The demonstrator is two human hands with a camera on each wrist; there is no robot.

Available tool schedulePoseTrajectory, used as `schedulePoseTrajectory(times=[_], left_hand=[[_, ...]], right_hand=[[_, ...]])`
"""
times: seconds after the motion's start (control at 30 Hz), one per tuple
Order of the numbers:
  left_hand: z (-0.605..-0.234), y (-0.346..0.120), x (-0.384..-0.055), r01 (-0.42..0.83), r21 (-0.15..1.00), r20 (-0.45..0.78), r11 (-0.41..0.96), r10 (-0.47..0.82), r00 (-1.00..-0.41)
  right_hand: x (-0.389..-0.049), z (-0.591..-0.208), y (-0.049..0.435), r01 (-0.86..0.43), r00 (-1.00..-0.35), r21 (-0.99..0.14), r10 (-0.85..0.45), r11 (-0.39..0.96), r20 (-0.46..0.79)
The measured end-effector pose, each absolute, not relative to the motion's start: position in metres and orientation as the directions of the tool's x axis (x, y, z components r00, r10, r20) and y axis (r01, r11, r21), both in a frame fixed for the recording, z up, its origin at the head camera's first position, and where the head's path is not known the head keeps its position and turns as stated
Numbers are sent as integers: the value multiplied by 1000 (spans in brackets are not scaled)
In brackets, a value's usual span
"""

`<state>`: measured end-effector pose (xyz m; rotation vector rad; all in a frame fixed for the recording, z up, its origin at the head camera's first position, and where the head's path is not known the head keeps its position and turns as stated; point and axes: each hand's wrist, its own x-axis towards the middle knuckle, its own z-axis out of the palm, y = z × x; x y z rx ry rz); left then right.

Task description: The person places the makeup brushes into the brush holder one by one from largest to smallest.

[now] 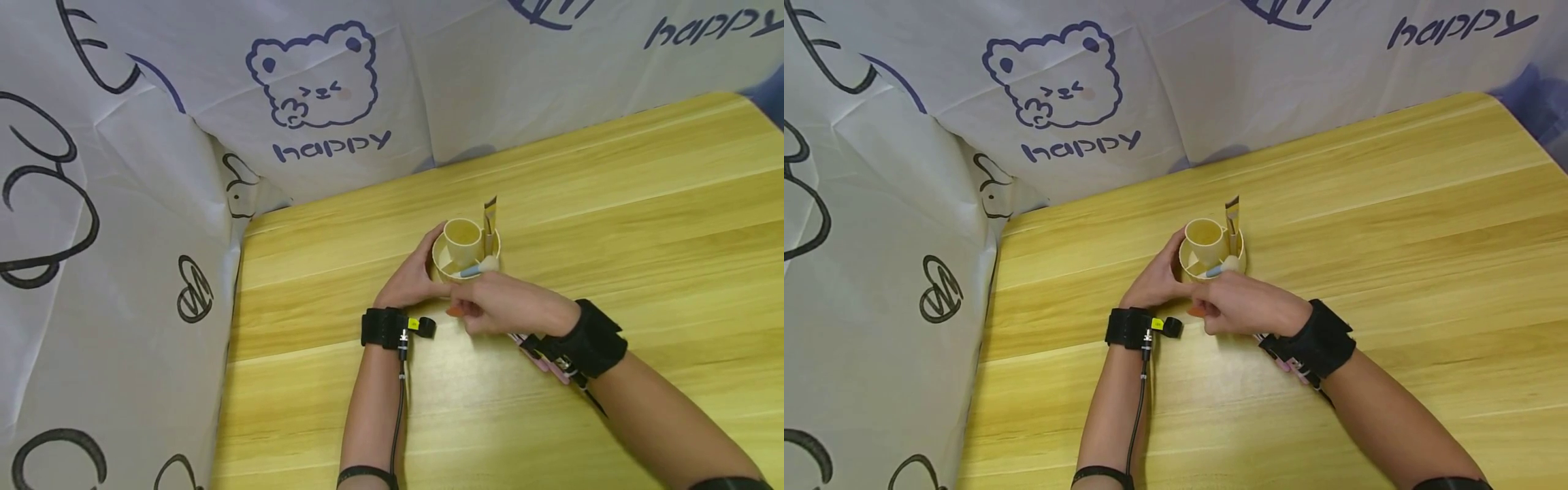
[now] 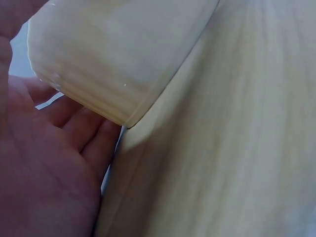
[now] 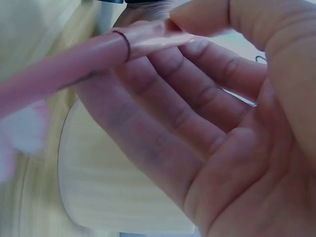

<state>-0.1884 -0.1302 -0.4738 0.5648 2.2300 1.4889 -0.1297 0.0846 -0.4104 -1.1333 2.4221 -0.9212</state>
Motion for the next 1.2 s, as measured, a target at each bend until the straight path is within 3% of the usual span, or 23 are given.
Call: schedulePoseTrajectory(times=[0.7,1.2], left_hand=[[-475,-129,-188,145,910,-78,390,501,-862],[-471,-132,-187,108,916,-120,385,522,-844]], right_hand=[[-131,-408,85,-585,-658,-664,-751,466,52],[-131,-408,85,-600,-654,-651,-754,466,62]])
